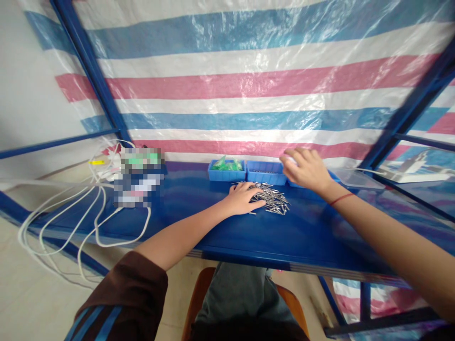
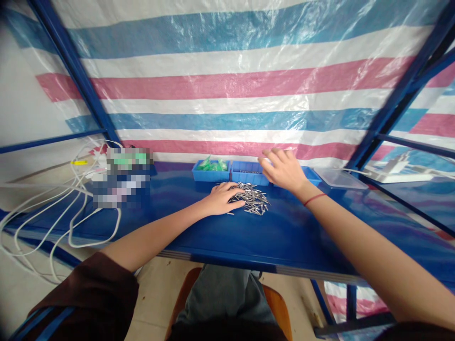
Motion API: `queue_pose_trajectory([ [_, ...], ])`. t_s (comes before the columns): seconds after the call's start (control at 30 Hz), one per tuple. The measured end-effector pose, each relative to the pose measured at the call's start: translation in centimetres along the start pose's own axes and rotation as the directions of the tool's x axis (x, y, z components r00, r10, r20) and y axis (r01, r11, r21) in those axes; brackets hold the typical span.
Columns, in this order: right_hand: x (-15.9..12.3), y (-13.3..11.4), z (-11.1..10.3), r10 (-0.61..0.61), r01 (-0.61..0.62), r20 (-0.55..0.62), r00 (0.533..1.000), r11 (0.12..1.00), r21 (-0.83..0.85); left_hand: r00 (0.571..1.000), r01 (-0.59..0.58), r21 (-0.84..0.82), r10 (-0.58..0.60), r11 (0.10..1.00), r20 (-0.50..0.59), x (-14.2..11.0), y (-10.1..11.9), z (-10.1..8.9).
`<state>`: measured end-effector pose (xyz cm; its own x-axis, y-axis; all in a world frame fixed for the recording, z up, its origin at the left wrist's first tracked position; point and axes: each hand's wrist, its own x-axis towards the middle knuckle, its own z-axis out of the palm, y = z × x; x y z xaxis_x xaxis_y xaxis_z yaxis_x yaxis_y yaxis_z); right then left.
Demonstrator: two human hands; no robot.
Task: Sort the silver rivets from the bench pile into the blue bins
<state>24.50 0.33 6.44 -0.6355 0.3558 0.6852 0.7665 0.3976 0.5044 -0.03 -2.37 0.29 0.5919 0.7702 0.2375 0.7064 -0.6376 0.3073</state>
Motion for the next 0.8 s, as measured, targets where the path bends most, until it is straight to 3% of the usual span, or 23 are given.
queue_pose_trajectory([
  [0.07,1.1,-0.5,-0.3,-0.303,0.303,-0.002,0.953,0.953,0.009,1.000,-0.006,0.011,0.006,1.000,-0.024,0.0,0.0,0.2],
  [0.13,1.3,-1.5,-0.4,-0.431,0.432,-0.035,0.901,0.902,0.017,0.999,0.000,0.022,0.001,1.000,-0.043,0.0,0.0,0.3],
  [0.23,0.3,-4.0,-0.3,-0.384,0.391,-0.101,0.918,0.918,0.064,0.999,0.011,0.035,-0.009,0.999,-0.053,-0.1,0.0,0.4],
  [0.33,-0.9,-6.5,0.0,-0.204,0.219,-0.124,0.971,0.967,0.127,0.998,0.020,0.040,-0.017,0.999,-0.062,0.0,-0.2,0.5],
  [0.5,-1.3,-8.0,0.2,-0.156,0.182,-0.121,0.980,0.950,0.252,0.985,0.085,-0.122,-0.102,0.989,-0.140,1.0,-0.5,0.5],
  [0.63,-1.0,-8.8,-0.2,-0.219,0.223,-0.054,0.974,0.894,0.388,0.922,0.090,-0.444,-0.243,0.891,-0.300,1.6,-0.8,0.0],
  [0.8,-0.5,-10.1,-0.9,-0.260,0.177,0.055,0.964,0.783,0.597,0.892,0.078,-0.585,-0.318,0.807,-0.320,1.5,-0.7,-0.4],
])
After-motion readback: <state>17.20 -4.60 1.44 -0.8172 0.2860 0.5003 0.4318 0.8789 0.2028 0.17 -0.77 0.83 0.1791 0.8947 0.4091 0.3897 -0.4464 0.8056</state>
